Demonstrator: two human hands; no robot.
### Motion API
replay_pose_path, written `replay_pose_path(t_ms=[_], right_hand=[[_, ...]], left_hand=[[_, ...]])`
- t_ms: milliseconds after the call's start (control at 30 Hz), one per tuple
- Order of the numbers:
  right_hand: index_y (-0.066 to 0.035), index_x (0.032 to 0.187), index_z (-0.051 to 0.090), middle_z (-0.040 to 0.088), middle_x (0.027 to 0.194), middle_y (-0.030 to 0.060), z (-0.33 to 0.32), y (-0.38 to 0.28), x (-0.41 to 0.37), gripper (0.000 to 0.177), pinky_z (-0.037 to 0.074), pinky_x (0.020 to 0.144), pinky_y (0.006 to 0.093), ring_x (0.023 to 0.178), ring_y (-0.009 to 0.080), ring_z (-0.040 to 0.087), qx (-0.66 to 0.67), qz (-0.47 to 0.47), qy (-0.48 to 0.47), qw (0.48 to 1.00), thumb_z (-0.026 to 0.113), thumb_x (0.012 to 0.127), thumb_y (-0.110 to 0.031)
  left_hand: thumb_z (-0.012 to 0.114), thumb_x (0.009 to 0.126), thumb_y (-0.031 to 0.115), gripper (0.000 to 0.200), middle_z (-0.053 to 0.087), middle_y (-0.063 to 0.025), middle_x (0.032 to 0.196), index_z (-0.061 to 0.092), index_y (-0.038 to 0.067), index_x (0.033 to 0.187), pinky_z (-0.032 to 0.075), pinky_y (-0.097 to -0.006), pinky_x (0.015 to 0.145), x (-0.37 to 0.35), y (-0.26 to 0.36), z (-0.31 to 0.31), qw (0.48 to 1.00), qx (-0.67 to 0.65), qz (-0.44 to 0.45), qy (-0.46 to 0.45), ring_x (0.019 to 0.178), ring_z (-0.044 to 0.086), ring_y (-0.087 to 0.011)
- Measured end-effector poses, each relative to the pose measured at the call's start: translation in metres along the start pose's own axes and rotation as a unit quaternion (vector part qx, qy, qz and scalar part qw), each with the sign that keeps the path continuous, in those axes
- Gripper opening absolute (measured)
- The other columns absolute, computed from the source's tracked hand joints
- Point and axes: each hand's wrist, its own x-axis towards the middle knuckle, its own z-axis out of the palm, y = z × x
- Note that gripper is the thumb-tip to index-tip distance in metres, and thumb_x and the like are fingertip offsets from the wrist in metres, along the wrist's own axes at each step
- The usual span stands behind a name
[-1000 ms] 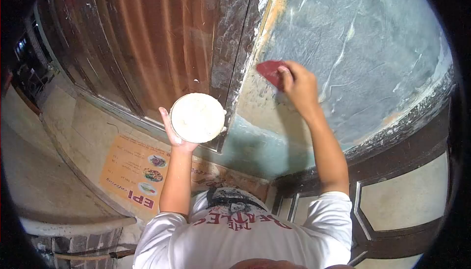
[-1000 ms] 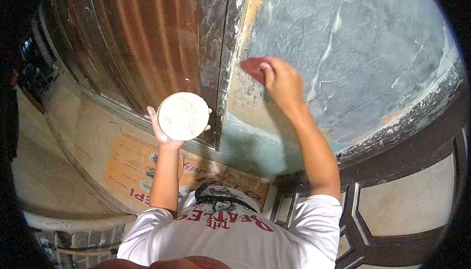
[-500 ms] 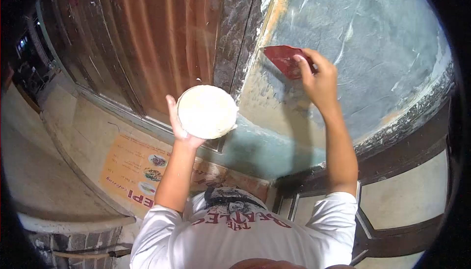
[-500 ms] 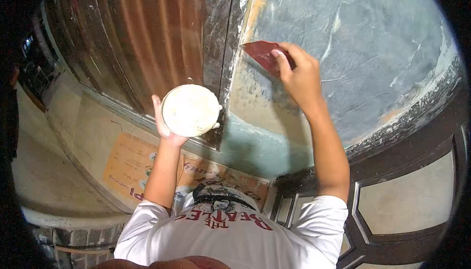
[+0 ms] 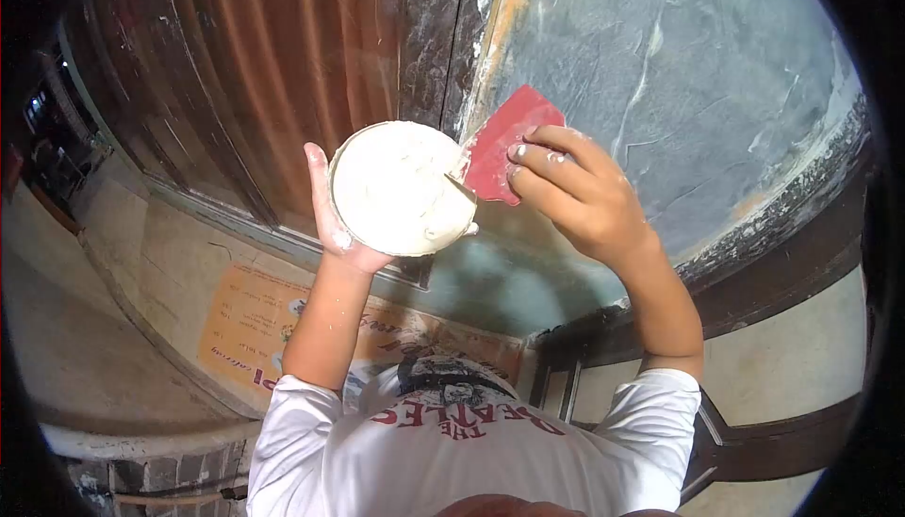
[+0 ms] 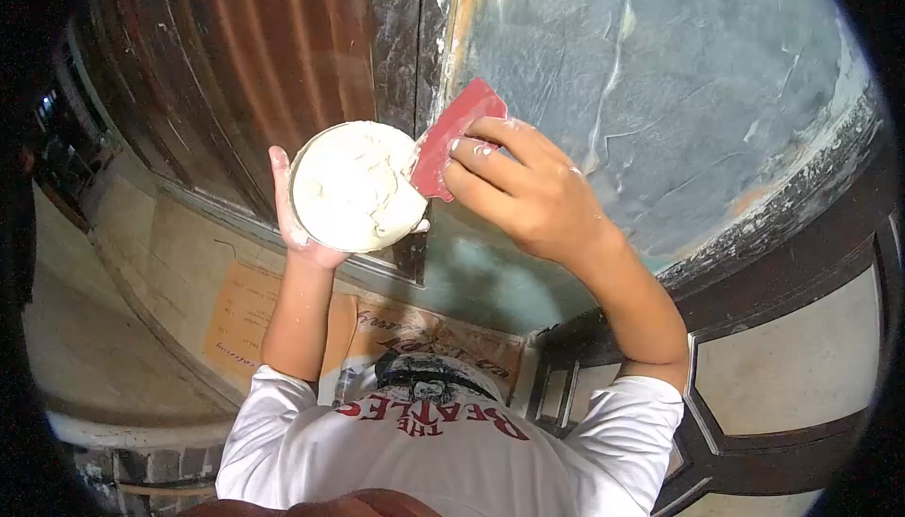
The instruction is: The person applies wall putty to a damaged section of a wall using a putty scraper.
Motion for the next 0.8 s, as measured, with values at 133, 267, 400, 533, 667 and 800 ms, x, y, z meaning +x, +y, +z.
replay_pose_path(t_ms=[133,267,400,533,667,800], right_hand=[[-0.005,0.102,0.066,0.064,0.105,0.008,0.001,-0.001,-0.002,0.029,0.055,0.093,0.0436,0.106,0.0289,0.063,-0.016,-0.007,-0.015,1.0,0.065,0.075,-0.015],[-0.003,0.102,0.068,0.067,0.112,0.011,0.002,-0.007,-0.003,0.027,0.056,0.087,0.0419,0.107,0.0322,0.064,-0.003,0.008,-0.014,1.0,0.067,0.076,-0.009],[-0.001,0.1,0.068,0.068,0.108,0.0126,0.012,-0.007,-0.005,0.029,0.056,0.086,0.0418,0.103,0.0339,0.065,0.006,0.015,0.024,1.0,0.069,0.072,-0.008],[-0.003,0.101,0.067,0.066,0.105,0.0097,0.021,-0.005,-0.01,0.03,0.056,0.085,0.0408,0.102,0.0312,0.064,-0.005,0.031,0.074,0.997,0.068,0.072,-0.01],[-0.002,0.102,0.067,0.066,0.104,0.0106,0.023,-0.001,-0.013,0.031,0.055,0.086,0.0414,0.1,0.0338,0.064,-0.006,0.056,0.09,0.994,0.068,0.071,-0.005],[-0.005,0.1,0.067,0.068,0.098,0.0086,0.013,0.009,-0.024,0.034,0.054,0.076,0.0405,0.092,0.0309,0.065,-0.056,0.114,0.106,0.986,0.071,0.067,0.001]], left_hand=[[0.036,0.094,0.077,0.095,0.051,-0.0237,0.146,0.046,-0.003,0.144,0.044,-0.056,0.108,-0.001,-0.001,0.007,0.999,-0.019,-0.007,-0.026,0.13,0.054,-0.0396],[0.038,0.093,0.077,0.095,0.052,-0.0234,0.145,0.047,-0.003,0.144,0.044,-0.0559,0.108,-0.004,-0.005,0.008,1.0,0.003,0.013,0.0,0.13,0.054,-0.0398],[0.038,0.093,0.078,0.096,0.049,-0.0225,0.148,0.045,-0.002,0.145,0.042,-0.0559,0.11,-0.008,-0.01,0.011,1.0,0.002,0.002,0.009,0.131,0.053,-0.04],[0.037,0.092,0.079,0.097,0.049,-0.0226,0.148,0.044,-0.002,0.146,0.042,-0.0569,0.109,-0.009,-0.017,0.011,1.0,0.003,-0.004,0.024,0.131,0.053,-0.0399],[0.036,0.092,0.079,0.097,0.049,-0.0231,0.148,0.045,-0.002,0.146,0.042,-0.0561,0.11,-0.006,-0.026,0.012,1.0,-0.015,-0.022,0.009,0.131,0.053,-0.0402],[0.034,0.092,0.08,0.098,0.049,-0.0226,0.148,0.045,-0.001,0.146,0.041,-0.0566,0.11,-0.008,-0.031,0.003,0.999,-0.027,-0.015,0.011,0.131,0.052,-0.0407]])
